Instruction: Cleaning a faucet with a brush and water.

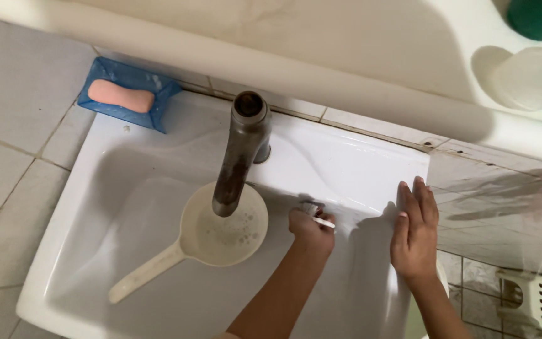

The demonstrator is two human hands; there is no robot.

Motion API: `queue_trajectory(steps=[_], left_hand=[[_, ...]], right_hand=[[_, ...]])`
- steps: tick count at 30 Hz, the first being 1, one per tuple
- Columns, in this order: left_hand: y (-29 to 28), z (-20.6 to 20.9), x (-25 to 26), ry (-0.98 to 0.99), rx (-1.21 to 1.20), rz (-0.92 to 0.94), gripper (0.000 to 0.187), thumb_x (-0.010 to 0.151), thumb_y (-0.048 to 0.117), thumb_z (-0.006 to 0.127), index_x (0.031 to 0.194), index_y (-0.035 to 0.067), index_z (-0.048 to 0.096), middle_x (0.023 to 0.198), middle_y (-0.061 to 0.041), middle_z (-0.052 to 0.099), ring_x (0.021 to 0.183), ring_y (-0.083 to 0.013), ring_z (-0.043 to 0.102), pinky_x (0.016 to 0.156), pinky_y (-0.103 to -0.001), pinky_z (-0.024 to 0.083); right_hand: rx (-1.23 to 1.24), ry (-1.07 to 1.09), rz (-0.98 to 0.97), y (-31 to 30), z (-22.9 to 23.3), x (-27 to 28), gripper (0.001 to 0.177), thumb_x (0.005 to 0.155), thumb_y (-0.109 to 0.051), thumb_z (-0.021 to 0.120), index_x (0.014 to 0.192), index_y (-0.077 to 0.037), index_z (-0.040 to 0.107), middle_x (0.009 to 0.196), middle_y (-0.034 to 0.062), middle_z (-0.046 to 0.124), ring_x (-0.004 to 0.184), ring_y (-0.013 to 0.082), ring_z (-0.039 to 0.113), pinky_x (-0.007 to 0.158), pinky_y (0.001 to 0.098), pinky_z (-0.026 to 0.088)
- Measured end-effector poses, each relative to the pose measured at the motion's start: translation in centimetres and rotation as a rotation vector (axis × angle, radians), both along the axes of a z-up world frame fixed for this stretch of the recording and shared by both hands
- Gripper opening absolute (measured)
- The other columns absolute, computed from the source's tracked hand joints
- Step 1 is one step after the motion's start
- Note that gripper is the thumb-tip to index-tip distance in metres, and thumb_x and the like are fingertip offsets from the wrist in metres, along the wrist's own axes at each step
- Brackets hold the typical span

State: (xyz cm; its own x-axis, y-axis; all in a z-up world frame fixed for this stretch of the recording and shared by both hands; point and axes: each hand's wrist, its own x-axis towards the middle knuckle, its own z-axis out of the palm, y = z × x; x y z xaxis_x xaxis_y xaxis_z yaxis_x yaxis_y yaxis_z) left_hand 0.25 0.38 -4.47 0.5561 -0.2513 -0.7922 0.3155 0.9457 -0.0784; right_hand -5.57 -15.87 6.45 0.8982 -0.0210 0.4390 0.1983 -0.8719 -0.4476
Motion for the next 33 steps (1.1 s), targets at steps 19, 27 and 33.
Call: queue_trajectory(steps=[19,27,33], left_hand=[[0.0,-2.6,0.5,0.256,0.235,-0.155,0.019,0.095,0.018,0.061,0.102,0.01,0.045,0.078,-0.006,0.048,0.056,-0.0159,0.036,0.044,-0.031,0.028],[5.0,2.9,-5.2,-0.294,0.185,-0.326,0.036,0.106,0.043,0.027,0.107,0.016,0.049,0.086,-0.004,0.064,0.065,-0.0142,0.045,0.064,-0.034,0.041],[7.2,2.6,-8.0,-0.603,0.416,-0.784,0.056,0.109,0.044,0.02,0.118,0.01,0.064,0.092,-0.001,0.07,0.071,-0.0116,0.049,0.076,-0.031,0.045]], right_hand=[[-0.021,0.011,-0.017,0.3,0.0,0.1,0.05,0.107,-0.02,0.035,0.151,0.0,0.05,0.164,0.0265,0.036,0.153,0.0465,0.03,0.125,0.0546,0.024],[0.429,0.543,-0.352,7.4,0.4,-4.9,0.025,0.096,-0.016,0.058,0.118,-0.005,0.064,0.096,0.0116,0.069,0.082,0.0208,0.066,0.071,0.0404,0.057],[1.509,1.024,-0.343,11.5,-0.9,-8.6,0.031,0.1,-0.031,0.052,0.111,-0.004,0.063,0.079,0.0085,0.064,0.067,0.0179,0.057,0.06,0.0342,0.046]])
